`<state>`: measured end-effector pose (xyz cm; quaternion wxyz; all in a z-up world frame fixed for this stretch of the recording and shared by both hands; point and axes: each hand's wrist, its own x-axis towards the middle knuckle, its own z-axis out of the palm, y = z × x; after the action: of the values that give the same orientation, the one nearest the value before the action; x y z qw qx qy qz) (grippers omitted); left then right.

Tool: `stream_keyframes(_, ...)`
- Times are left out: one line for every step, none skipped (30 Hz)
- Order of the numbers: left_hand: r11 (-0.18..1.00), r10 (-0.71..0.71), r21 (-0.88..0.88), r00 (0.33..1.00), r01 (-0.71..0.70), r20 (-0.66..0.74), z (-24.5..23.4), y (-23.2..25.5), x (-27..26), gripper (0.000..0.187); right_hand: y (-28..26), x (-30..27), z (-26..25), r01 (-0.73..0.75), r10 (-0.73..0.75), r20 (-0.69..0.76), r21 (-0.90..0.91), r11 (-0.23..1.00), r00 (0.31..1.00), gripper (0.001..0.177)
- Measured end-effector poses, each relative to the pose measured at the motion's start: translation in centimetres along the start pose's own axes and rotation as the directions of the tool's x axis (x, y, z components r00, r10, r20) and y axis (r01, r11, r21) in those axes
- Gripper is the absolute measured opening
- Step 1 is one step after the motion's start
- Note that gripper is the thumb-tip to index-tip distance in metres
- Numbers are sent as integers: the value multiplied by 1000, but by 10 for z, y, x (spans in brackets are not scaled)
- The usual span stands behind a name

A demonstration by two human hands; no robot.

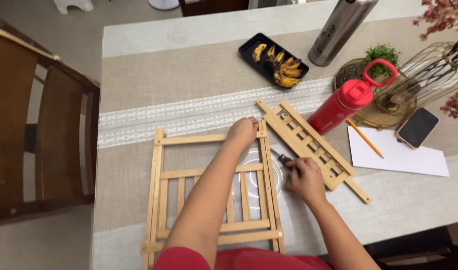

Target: The person assembles a small wooden rack on a table. They align the frame and slats, then use a screwdriver to tighten screws at the joints, securing the structure.

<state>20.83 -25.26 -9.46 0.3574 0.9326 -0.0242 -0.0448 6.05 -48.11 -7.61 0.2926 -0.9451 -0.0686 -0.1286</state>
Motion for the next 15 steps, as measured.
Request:
stream_keyframes(999,-44,9,998,43,37,2,-2,8,26,-5,6,-1,47,-47,-35,-21,999,998,20)
stream_keyframes(996,-88,21,993,86,73,3,-3,15,27,-10,12,-3,93,-95,-69,-43,995,993,21)
stream_keyframes(991,-133,33,985,130,112,6,-4,19,29,-15,17,-3,135,-141,-99,-68,989,985,22)
stream_keyframes(990,-136,-7,984,138,114,6,-6,22,29,-19,26,0,21,-18,-40,77,997,999,23)
stream_keyframes(988,-143,-48,982,150,122,6,-9,20,28,-22,35,3,-105,99,42,213,971,994,24)
stream_keyframes(983,-151,-89,980,163,130,4,-11,18,28,-24,46,6,-237,201,138,333,913,970,26)
stream_keyframes(983,-121,-123,986,135,112,0,-13,19,27,-25,59,10,-330,261,214,427,842,942,27)
stream_keyframes(982,-92,-156,991,106,93,-6,-13,20,26,-25,73,14,-420,307,294,508,752,905,28)
stream_keyframes(978,-73,-190,994,87,80,-10,-14,13,25,-25,82,18,-512,342,385,568,644,857,30)
stream_keyframes(970,-85,-222,993,102,88,-16,-15,7,25,-24,92,22,-537,312,443,603,590,841,32)
stream_keyframes(961,-94,-253,992,114,89,-26,-14,6,25,-24,107,27,-556,273,493,635,535,826,35)
stream_keyframes(951,-103,-284,991,125,90,-36,-13,3,25,-24,117,31,-577,230,540,662,478,810,39)
stream_keyframes(953,-113,-273,989,135,95,-48,-10,2,25,-25,126,35,-605,206,581,666,436,787,39)
stream_keyframes(954,-124,-261,987,146,100,-58,-6,0,25,-26,132,38,-633,178,620,667,393,764,40)
stream_keyframes(955,-137,-251,985,160,107,-66,-2,-5,25,-27,135,41,-663,150,659,661,351,737,41)
